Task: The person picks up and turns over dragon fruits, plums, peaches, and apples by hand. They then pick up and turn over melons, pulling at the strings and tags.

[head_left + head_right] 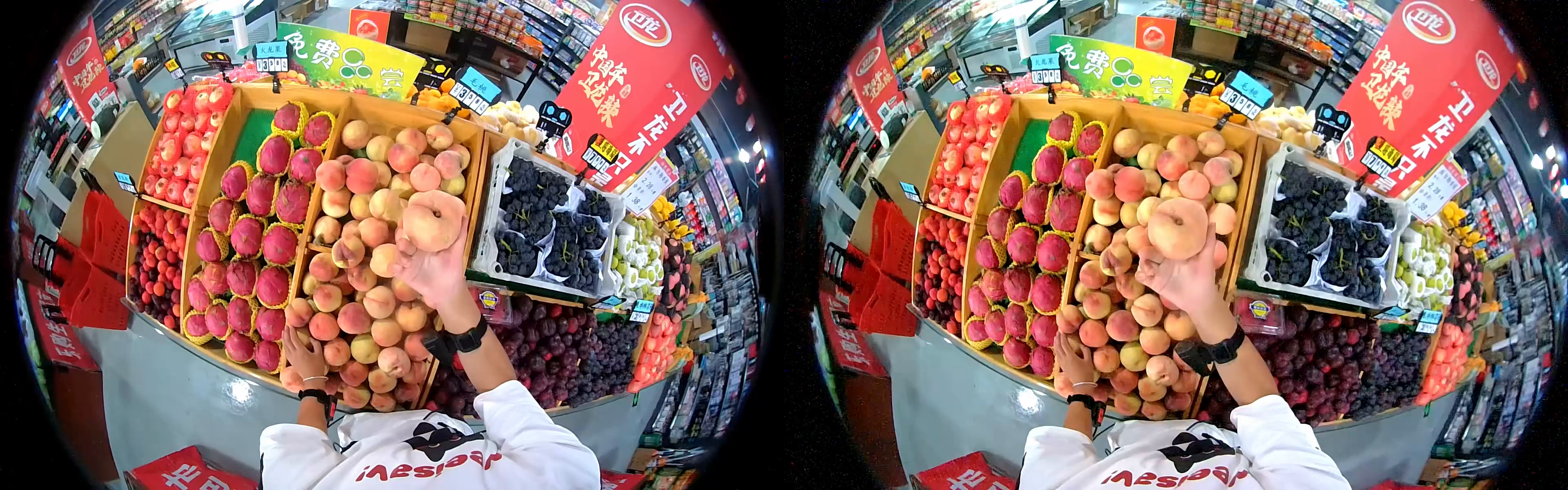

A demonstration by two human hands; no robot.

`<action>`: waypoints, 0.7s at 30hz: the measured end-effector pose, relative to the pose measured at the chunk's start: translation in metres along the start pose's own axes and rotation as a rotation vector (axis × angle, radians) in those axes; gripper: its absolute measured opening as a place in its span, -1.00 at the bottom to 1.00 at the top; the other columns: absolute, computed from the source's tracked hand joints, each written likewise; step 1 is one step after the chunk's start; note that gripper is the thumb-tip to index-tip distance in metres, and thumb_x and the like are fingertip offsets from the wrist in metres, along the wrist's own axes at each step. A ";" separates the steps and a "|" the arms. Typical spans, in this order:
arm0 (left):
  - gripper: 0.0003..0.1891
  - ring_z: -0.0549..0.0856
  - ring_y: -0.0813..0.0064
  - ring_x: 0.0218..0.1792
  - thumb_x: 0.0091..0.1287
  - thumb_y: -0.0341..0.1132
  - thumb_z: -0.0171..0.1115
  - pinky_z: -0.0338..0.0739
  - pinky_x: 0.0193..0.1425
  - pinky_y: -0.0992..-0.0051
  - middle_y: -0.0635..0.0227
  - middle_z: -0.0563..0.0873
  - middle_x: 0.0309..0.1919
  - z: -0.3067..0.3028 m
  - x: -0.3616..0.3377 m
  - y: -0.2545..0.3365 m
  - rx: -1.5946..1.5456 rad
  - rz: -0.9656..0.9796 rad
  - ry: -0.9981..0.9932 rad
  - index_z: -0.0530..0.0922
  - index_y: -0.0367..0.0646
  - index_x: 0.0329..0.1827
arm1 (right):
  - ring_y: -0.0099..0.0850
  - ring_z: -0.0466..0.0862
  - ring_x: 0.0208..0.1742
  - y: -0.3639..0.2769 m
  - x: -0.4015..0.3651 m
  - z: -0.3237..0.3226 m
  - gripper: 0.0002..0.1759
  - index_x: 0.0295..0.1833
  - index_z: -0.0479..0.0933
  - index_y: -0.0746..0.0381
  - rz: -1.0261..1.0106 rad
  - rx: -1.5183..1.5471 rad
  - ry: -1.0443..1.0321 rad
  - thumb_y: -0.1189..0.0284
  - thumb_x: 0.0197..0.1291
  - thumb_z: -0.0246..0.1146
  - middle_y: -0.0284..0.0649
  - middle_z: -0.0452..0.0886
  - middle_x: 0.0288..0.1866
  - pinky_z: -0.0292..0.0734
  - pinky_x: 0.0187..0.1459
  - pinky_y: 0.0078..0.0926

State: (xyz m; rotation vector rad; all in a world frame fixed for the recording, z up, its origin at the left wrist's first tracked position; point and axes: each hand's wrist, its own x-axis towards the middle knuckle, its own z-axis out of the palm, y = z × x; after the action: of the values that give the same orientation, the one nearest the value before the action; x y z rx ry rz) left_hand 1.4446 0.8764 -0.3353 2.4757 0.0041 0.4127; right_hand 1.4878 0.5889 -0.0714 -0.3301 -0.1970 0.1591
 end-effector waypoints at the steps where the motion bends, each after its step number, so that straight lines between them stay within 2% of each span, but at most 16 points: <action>1: -0.37 0.33 -0.05 0.34 0.16 -0.36 0.18 0.23 0.42 0.09 -0.03 0.39 0.31 0.000 0.000 0.000 -0.005 -0.002 -0.002 0.28 -0.27 0.35 | -0.35 0.54 -0.15 0.002 -0.001 0.000 -0.08 0.25 0.36 0.08 -0.011 -0.010 -0.006 -0.47 0.12 -0.16 -0.22 0.54 -0.16 0.40 -0.12 -0.28; 5: -0.37 0.34 -0.05 0.34 0.16 -0.35 0.18 0.23 0.42 0.08 -0.03 0.38 0.31 0.003 -0.001 -0.003 -0.002 0.017 0.019 0.29 -0.28 0.34 | -0.32 0.54 -0.17 0.003 -0.004 -0.011 -0.11 0.24 0.34 0.12 -0.033 0.013 0.029 -0.43 0.15 -0.13 -0.24 0.52 -0.15 0.42 -0.09 -0.28; 8: -0.37 0.33 -0.06 0.34 0.15 -0.35 0.18 0.23 0.41 0.07 -0.05 0.38 0.31 0.003 -0.002 -0.004 -0.001 0.019 0.021 0.29 -0.28 0.34 | -0.28 0.50 -0.14 -0.001 -0.008 -0.034 -0.11 0.23 0.39 0.08 -0.074 0.020 0.065 -0.44 0.14 -0.15 -0.19 0.56 -0.02 0.39 -0.04 -0.23; 11: -0.37 0.33 -0.07 0.34 0.15 -0.35 0.18 0.23 0.41 0.07 -0.06 0.37 0.31 0.004 -0.001 -0.005 0.005 0.017 0.013 0.28 -0.28 0.34 | -0.24 0.50 -0.06 0.000 -0.012 -0.051 -0.12 0.27 0.35 0.07 -0.127 0.029 -0.080 -0.43 0.12 -0.08 -0.18 0.50 0.08 0.40 0.03 -0.18; 14: -0.36 0.32 -0.08 0.34 0.15 -0.35 0.18 0.22 0.42 0.06 -0.06 0.37 0.31 0.002 -0.001 -0.004 -0.013 0.005 0.005 0.27 -0.28 0.34 | -0.19 0.49 0.08 0.004 -0.022 -0.040 -0.09 0.33 0.28 0.10 -0.191 0.097 -0.010 -0.37 0.08 0.07 -0.15 0.41 0.20 0.39 0.20 -0.11; 17: -0.36 0.33 -0.07 0.34 0.15 -0.36 0.18 0.23 0.41 0.06 -0.06 0.37 0.31 0.001 -0.001 -0.003 -0.025 0.006 0.003 0.27 -0.28 0.34 | -0.14 0.38 0.33 0.012 -0.025 -0.045 -0.08 0.34 0.30 0.16 -0.333 0.068 -0.072 -0.21 0.02 0.30 -0.21 0.36 0.36 0.28 0.37 -0.07; 18: -0.36 0.33 -0.07 0.34 0.15 -0.36 0.18 0.23 0.41 0.06 -0.06 0.37 0.31 0.002 -0.001 -0.004 -0.028 0.007 0.004 0.27 -0.28 0.34 | -0.09 0.36 0.34 0.015 -0.024 -0.039 -0.14 0.34 0.29 0.20 -0.368 0.246 -0.110 0.03 -0.01 0.45 -0.17 0.38 0.32 0.32 0.38 -0.09; 21: -0.36 0.33 -0.07 0.34 0.15 -0.36 0.19 0.25 0.40 0.06 -0.05 0.38 0.31 0.003 0.000 -0.004 0.007 0.048 0.026 0.28 -0.28 0.34 | -0.10 0.41 0.28 0.014 -0.032 -0.057 -0.23 0.29 0.31 0.25 -0.340 0.131 -0.017 0.19 0.03 0.45 -0.11 0.41 0.27 0.43 0.30 -0.17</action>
State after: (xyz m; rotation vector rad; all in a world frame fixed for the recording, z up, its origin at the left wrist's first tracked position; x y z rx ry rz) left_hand 1.4456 0.8781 -0.3400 2.4812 -0.0432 0.4658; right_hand 1.4675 0.5782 -0.1340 -0.1611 -0.2554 -0.1606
